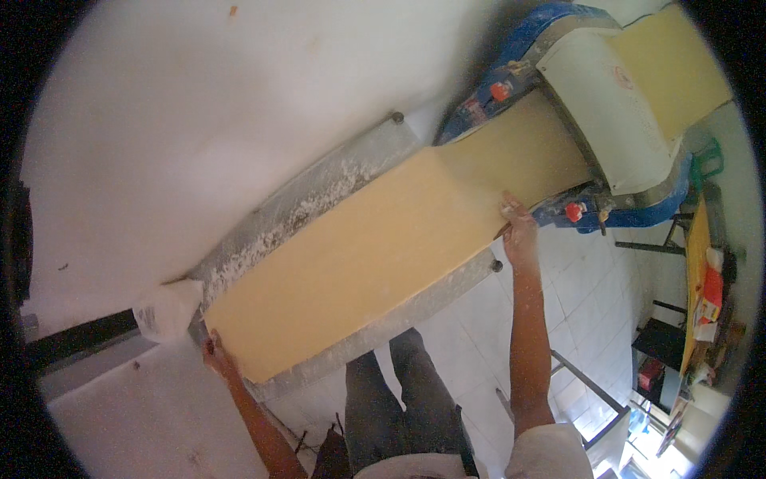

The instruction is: The person feeds a sheet of dough through a dough sheeter, repeatedly folding and dusting it with flour to prevent sticking. The person adjusts the dough's position and guides it through the machine multiple times to achieve a uniform thickness.

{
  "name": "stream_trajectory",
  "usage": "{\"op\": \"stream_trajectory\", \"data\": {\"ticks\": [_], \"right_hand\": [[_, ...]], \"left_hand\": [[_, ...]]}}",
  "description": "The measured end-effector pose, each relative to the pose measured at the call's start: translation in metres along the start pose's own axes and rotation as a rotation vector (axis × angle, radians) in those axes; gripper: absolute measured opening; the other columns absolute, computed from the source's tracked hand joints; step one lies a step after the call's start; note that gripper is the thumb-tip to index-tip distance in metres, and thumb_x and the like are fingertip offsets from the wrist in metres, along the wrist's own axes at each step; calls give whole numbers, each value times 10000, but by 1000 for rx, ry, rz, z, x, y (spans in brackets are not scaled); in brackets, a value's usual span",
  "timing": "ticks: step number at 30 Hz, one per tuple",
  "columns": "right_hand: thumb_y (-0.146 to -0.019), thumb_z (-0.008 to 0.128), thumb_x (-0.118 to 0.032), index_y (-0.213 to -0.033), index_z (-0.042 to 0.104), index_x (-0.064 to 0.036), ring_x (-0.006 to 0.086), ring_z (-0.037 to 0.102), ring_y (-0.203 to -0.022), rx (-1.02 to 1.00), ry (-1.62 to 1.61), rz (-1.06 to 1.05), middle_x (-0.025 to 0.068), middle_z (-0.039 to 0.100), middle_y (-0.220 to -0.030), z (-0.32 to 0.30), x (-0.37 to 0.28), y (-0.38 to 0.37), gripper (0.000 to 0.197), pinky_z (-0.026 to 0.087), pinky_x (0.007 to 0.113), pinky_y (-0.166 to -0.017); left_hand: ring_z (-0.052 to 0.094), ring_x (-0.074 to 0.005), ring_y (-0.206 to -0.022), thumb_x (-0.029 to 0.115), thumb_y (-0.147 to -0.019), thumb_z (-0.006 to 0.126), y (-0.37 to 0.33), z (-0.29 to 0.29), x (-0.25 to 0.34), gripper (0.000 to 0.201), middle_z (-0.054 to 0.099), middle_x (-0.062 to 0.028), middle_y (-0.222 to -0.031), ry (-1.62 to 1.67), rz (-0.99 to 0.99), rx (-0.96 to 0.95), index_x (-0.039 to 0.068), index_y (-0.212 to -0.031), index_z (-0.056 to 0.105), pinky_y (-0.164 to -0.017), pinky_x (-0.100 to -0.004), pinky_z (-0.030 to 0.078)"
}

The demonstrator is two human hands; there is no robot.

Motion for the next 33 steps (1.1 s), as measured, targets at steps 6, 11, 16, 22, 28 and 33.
{"op": "stream_trajectory", "data": {"ticks": [6, 11, 16, 22, 28, 33], "right_hand": [[-940, 613, -136, -1330, 590, 61, 237, 598, -1205, -82, 377, -263, 147, 625, -1329, -48, 13, -43, 438, 479, 355, -1025], [-919, 511, 33, -1244, 639, 9, 302, 583, -1288, -96, 904, -601, 219, 590, -1414, -72, 5, -61, 350, 450, 380, -1100], [-921, 530, -9, -1290, 618, 7, 297, 565, -1302, -54, 365, -303, 218, 592, -1398, -89, 3, -70, 380, 438, 393, -1118], [-928, 543, -36, -1300, 587, 6, 296, 567, -1284, -18, 906, -720, 208, 529, -1454, -97, 3, -97, 377, 439, 397, -1127], [-911, 633, -85, -1340, 572, -16, 268, 586, -1232, -23, 311, -305, 151, 576, -1400, -108, 11, -116, 439, 475, 371, -1066], [-890, 582, 14, -1318, 585, -43, 307, 537, -1322, -111, 949, -593, 174, 547, -1457, -104, 15, -118, 432, 451, 406, -1103]], "left_hand": [[617, -159, -826, 292, -1006, 661, 2, 4, 4, 347, 698, -74, -946, 108, -218, -112, -53, -1041, 674, -753, -306, 504], [585, -95, -728, 210, -938, 740, 1, 15, 16, 220, 676, -9, -823, 52, 4, -89, -2, -973, 694, -677, -268, 485], [571, -88, -704, 135, -850, 821, 3, 24, 26, 199, 654, -15, -790, -42, 39, -1, 16, -927, 681, -652, -272, 474], [573, -146, -676, 139, -872, 788, 11, 31, 53, 177, 637, -47, -784, -82, 181, 101, 15, -912, 668, -669, -308, 484], [624, -189, -722, 197, -916, 755, 32, 32, 85, 211, 671, -91, -805, -138, 148, 113, 9, -964, 672, -697, -341, 504], [655, -233, -681, 279, -980, 679, 37, 31, 73, 272, 699, -140, -787, -234, 37, 68, 7, -1000, 670, -654, -373, 511]]}}
Point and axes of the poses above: each hand's wrist, its own y-axis away from the middle knuckle, its own z-axis out of the palm, x = y × z, the point moved 2 cm from there along -y, towards the middle knuckle
